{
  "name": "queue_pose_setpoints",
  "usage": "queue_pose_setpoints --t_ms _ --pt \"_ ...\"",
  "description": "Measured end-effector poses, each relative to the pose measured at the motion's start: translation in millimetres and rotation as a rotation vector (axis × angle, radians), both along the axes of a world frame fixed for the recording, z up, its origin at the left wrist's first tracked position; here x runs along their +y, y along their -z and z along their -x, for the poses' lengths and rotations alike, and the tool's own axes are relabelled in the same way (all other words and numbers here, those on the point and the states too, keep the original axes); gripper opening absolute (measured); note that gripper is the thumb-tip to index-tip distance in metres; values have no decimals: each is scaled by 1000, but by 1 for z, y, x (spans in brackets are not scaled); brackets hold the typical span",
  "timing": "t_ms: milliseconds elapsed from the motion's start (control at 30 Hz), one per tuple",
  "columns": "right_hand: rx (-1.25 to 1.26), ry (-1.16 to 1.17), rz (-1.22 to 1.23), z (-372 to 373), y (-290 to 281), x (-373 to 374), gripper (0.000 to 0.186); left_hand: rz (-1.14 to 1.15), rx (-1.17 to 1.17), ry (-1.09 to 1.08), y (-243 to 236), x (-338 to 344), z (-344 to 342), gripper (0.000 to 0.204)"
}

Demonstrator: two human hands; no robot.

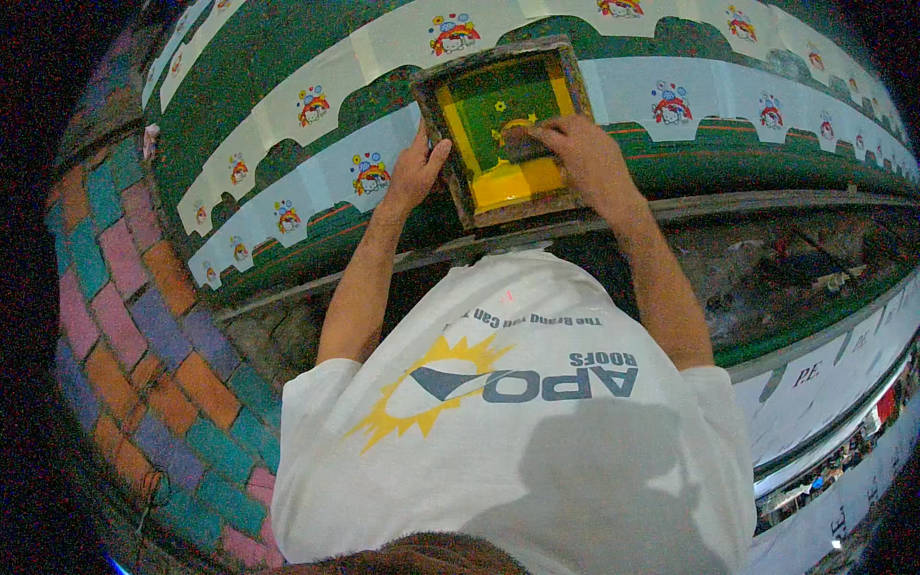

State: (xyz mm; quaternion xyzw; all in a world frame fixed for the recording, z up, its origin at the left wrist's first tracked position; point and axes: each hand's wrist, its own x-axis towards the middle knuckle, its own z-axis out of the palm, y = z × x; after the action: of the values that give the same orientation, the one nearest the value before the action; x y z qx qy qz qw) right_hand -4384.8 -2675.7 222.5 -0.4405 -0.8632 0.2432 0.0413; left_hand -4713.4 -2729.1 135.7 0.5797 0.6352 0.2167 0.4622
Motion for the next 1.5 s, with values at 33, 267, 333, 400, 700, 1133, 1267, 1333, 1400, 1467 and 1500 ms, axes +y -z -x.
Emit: queue_pose_setpoints --t_ms 33,267,333,400,700,1133,1267,1333,1400,1467,1500 --pt "11 22 -16 0 -2 -15 58 -29 -5 14 0 0 0 93" --pt "-45 191 38 38 -9 -67 63 -85 -27 41 0 3 -1 94" --pt "-40 126 67 45 -11 -67 63 -49 -31 37 -4 3 -1 95" --pt "-3 45 100 43 -17 -61 62 18 -1 29 -7 2 -1 96" --pt "57 -13 -38 50 5 61 49 18 45 68 -15 3 -2 95" --pt "18 87 62 27 5 -31 65 79 180 81 -20 7 -9 94" --pt "-3 146 90 27 -10 -67 66 51 215 69 -21 7 -14 99" --pt "20 133 72 27 -11 -69 67 40 228 62 -21 5 -17 103" --pt "51 109 54 24 -9 -68 68 38 227 56 -21 4 -19 107" --pt "76 81 52 18 -6 -68 68 21 255 52 -23 5 -21 109" --pt "97 76 33 14 -5 -68 68 18 273 47 -25 5 -22 109"
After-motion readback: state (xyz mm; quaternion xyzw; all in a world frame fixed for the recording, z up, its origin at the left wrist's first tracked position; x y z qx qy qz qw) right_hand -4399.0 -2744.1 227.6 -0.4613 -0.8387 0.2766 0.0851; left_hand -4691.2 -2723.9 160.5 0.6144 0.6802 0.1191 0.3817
